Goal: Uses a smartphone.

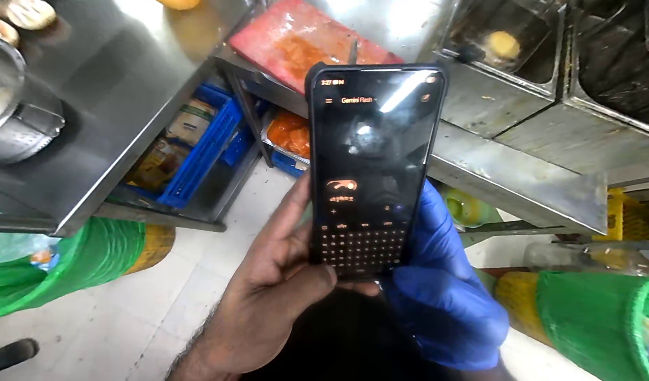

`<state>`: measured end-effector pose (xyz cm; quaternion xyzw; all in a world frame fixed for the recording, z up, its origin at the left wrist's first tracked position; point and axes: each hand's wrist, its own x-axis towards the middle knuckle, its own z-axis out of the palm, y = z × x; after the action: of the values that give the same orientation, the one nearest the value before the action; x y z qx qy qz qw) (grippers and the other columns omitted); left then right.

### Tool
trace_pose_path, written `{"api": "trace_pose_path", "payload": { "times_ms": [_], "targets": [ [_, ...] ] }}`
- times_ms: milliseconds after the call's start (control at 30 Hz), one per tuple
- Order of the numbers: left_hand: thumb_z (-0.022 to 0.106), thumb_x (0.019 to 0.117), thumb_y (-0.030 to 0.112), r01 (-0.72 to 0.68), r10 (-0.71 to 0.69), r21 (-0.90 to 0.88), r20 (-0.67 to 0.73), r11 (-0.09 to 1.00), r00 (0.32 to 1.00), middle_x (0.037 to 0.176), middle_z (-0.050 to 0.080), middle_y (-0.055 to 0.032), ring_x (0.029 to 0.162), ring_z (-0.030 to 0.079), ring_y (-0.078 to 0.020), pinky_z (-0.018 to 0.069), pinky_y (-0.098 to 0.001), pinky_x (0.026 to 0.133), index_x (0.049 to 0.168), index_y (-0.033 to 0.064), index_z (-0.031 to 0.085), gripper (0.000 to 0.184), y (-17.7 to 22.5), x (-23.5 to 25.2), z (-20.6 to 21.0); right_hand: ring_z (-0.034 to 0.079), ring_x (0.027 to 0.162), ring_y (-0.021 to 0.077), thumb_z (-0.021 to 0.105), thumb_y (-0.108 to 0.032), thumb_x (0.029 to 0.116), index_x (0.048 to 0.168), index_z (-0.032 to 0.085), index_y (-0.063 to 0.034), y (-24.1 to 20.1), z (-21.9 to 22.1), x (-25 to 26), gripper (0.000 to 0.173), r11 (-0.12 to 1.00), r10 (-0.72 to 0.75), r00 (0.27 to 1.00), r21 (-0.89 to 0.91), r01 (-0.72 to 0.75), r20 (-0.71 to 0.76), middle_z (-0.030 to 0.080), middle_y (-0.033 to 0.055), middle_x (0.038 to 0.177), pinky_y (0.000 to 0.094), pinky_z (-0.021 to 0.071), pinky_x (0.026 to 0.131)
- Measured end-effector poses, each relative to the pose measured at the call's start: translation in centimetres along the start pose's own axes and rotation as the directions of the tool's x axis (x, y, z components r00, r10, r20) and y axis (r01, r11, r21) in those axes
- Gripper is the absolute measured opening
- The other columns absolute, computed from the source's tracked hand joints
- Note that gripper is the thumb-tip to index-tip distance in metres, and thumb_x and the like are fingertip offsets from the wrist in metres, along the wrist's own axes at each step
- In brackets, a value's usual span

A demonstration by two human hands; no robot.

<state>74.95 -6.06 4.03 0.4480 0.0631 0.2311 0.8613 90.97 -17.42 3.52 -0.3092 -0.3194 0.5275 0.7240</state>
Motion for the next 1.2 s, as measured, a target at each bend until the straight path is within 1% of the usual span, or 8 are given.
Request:
{"api": "trace_pose_path", "payload": {
  "times_ms": [133,300,433,500,600,733,900,1200],
  "targets": [
    [0.043,0.0953,-0.013,-0.008,0.008,0.021,-0.023,1.0,1.0,0.137,0.059,-0.0166,0.113,0.068,-0.0318,0.0627,-0.0487,0.086,0.163,0.0237,0.021,0.08,0.02,-0.1,0.1,0.065,0.105,0.0158,0.052,0.006,0.0794,0.154,0.034,-0.0178,0.12,0.16,0.06,0.081,1.0,-0.006,1.0,-0.019,0.006,0.006,0.058,0.0088,0.131,0.0319,0.0599,0.078],
    [0.043,0.1013,-0.008,-0.012,0.013,0.028,-0.044,1.0,0.999,0.137,0.058,-0.0172,0.111,0.068,-0.0328,0.0639,-0.0484,0.083,0.162,0.0224,0.024,0.07,-0.08,-0.06,0.09,0.064,0.107,0.0166,0.053,0.007,0.0792,0.155,0.033,-0.0175,0.29,0.23,-0.06,0.082,1.0,-0.014,1.0,-0.018,0.014,0.005,0.057,0.009,0.132,0.0334,0.0601,0.08],
    [0.042,0.1023,-0.007,-0.009,0.012,0.042,-0.065,0.999,0.998,0.136,0.058,-0.0176,0.109,0.069,-0.0331,0.0645,-0.0482,0.08,0.161,0.022,0.026,0.067,-0.24,-0.06,0.15,0.064,0.108,0.0176,0.052,0.007,0.0781,0.155,0.032,-0.0165,0.34,0.23,-0.14,0.083,1.0,-0.014,1.0,-0.027,0.013,-0.001,0.057,0.0101,0.131,0.0335,0.0601,0.08],
    [0.043,0.1023,-0.007,-0.008,0.01,0.033,-0.065,0.999,0.998,0.135,0.059,-0.0172,0.109,0.069,-0.0321,0.0642,-0.048,0.082,0.161,0.0216,0.027,0.067,-0.3,-0.11,0.14,0.064,0.109,0.0169,0.052,0.009,0.0786,0.155,0.031,-0.0163,0.33,0.22,-0.13,0.083,0.998,-0.015,1.0,-0.065,0.015,0.0,0.057,0.0092,0.132,0.0335,0.0602,0.083],
    [0.046,0.1,-0.006,-0.019,0.02,0.022,-0.033,1.0,0.999,0.138,0.058,-0.0143,0.112,0.068,-0.028,0.0632,-0.0446,0.086,0.162,0.0224,0.025,0.071,-0.3,-0.26,0.03,0.064,0.112,0.0166,0.053,0.015,0.0776,0.158,0.028,-0.0162,0.37,0.38,-0.11,0.089,0.991,-0.027,0.999,-0.133,0.024,-0.02,0.057,0.0081,0.134,0.0338,0.0602,0.086],
    [0.048,0.0928,-0.012,-0.011,0.012,0.041,-0.03,0.999,0.999,0.137,0.059,-0.0131,0.112,0.068,-0.0266,0.0623,-0.0431,0.088,0.162,0.0235,0.023,0.082,-0.25,-0.44,-0.03,0.063,0.115,0.0183,0.057,0.023,0.0727,0.159,0.025,-0.0131,0.25,0.6,0.08,0.099,0.974,-0.049,0.998,-0.223,0.04,-0.033,0.057,0.0092,0.135,0.0335,0.0602,0.089],
    [0.049,0.0875,-0.015,0.002,0.001,0.078,-0.027,0.997,1.0,0.135,0.061,-0.0125,0.111,0.069,-0.0257,0.0616,-0.0428,0.09,0.163,0.0235,0.02,0.089,-0.18,-0.53,-0.09,0.064,0.115,0.0194,0.059,0.024,0.0711,0.161,0.022,-0.0173,0.09,0.61,0.06,0.106,0.962,-0.022,0.999,-0.274,0.008,-0.047,0.056,0.0091,0.135,0.0336,0.0616,0.086],
    [0.048,0.0861,-0.015,-0.006,0.007,0.081,-0.013,0.997,1.0,0.135,0.061,-0.0129,0.11,0.069,-0.0256,0.0618,-0.0425,0.089,0.163,0.0227,0.018,0.091,-0.31,-0.31,0.04,0.064,0.114,0.0193,0.057,0.023,0.0721,0.16,0.022,-0.0151,-0.04,0.38,0.09,0.102,0.974,-0.027,0.999,-0.223,0.022,-0.022,0.056,0.0101,0.134,0.0332,0.0612,0.085]
  ]
}}
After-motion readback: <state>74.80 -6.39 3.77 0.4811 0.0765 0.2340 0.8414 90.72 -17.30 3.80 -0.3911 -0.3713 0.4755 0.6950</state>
